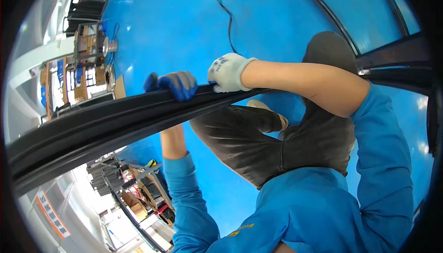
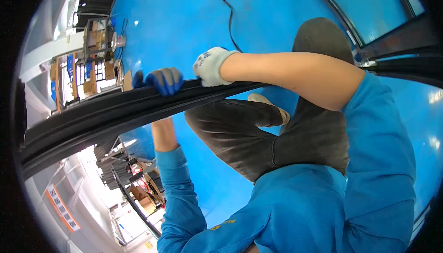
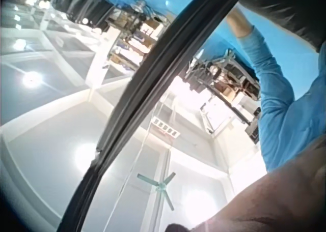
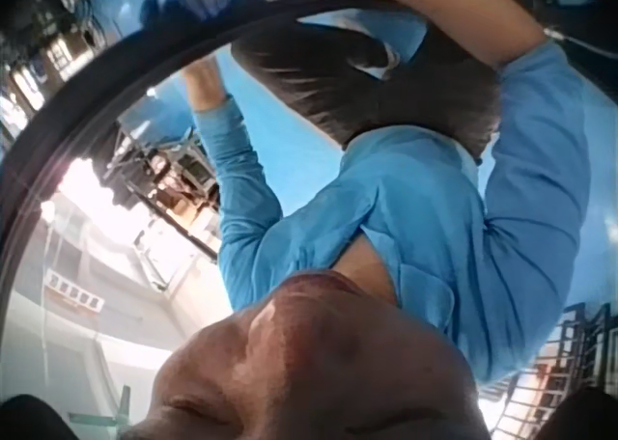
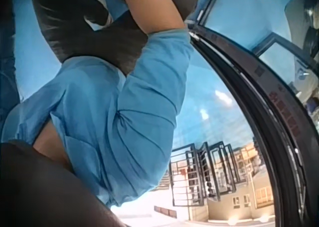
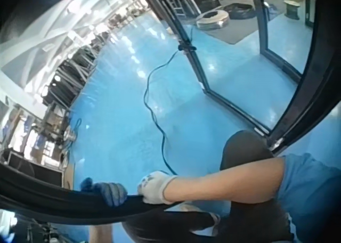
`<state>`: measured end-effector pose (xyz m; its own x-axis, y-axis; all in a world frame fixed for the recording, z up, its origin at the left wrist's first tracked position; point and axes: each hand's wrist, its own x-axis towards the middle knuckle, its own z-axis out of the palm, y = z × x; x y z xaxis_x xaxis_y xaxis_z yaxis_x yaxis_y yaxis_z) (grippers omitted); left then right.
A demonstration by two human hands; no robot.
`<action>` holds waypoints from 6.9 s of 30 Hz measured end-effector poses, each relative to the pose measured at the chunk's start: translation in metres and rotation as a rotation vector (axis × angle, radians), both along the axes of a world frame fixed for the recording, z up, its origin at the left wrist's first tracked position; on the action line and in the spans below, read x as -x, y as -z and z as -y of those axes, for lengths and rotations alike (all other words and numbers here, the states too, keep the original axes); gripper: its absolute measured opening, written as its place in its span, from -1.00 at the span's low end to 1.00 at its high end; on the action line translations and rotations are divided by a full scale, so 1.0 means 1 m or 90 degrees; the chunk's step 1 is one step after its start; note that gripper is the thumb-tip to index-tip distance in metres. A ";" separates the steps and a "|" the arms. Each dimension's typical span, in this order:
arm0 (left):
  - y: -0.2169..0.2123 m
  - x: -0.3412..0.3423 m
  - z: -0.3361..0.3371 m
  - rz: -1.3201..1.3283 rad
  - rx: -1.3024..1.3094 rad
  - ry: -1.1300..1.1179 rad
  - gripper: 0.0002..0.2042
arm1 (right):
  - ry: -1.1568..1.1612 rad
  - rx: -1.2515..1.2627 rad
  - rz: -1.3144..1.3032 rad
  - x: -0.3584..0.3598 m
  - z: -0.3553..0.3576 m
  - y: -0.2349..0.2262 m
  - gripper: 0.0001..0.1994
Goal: Installing and trimming rubber seals into large metal door or window frames.
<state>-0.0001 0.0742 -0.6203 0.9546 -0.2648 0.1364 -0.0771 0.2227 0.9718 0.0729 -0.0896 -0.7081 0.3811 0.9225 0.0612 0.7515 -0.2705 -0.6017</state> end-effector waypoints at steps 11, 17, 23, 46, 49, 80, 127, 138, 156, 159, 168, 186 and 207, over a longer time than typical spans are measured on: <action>-0.076 -0.014 -0.002 0.004 -0.027 0.098 -0.37 | -0.003 0.039 -0.052 -0.029 0.006 -0.025 -0.69; -0.066 -0.011 -0.001 -0.016 0.031 0.079 -0.37 | -0.096 -0.068 -0.532 -0.030 -0.024 0.059 -0.60; -0.064 -0.012 -0.012 -0.026 0.079 0.082 -0.40 | 0.083 -0.101 -0.768 0.003 -0.027 0.077 -0.60; -0.020 0.020 -0.037 0.051 -0.108 -0.514 -0.53 | 0.023 -0.424 -0.567 -0.003 -0.058 -0.096 -0.57; 0.013 0.016 -0.043 0.087 -0.104 -0.340 -0.55 | 0.222 -0.456 -0.490 -0.058 -0.081 -0.079 -0.48; 0.156 -0.005 -0.028 -0.338 0.142 0.054 -0.34 | 1.125 0.313 -0.498 0.325 0.399 0.303 -0.61; 0.164 -0.084 -0.018 -0.424 -0.978 0.420 -0.52 | 0.506 -0.623 -1.207 0.111 0.093 0.077 -0.64; 0.146 -0.080 -0.036 -0.358 -0.875 0.538 -0.62 | 0.514 -0.232 -1.381 0.154 0.052 0.099 -0.39; 0.197 -0.080 -0.001 -0.657 -0.800 0.374 -0.74 | 0.448 -0.077 -1.088 0.149 0.035 0.140 -0.43; 0.204 -0.088 -0.011 -0.705 -0.738 0.391 -0.74 | 0.440 -0.065 -1.134 0.145 0.041 0.125 -0.44; 0.201 -0.093 -0.020 -0.715 -0.637 0.435 -0.78 | 0.424 -0.066 -1.206 0.142 0.058 0.104 -0.47; 0.197 -0.105 -0.021 -0.579 -0.722 0.476 -0.72 | 0.387 0.006 -0.988 0.130 0.066 0.106 -0.44; 0.194 -0.108 -0.015 -0.574 -0.733 0.482 -0.70 | 0.350 0.057 -0.899 0.129 0.066 0.119 -0.44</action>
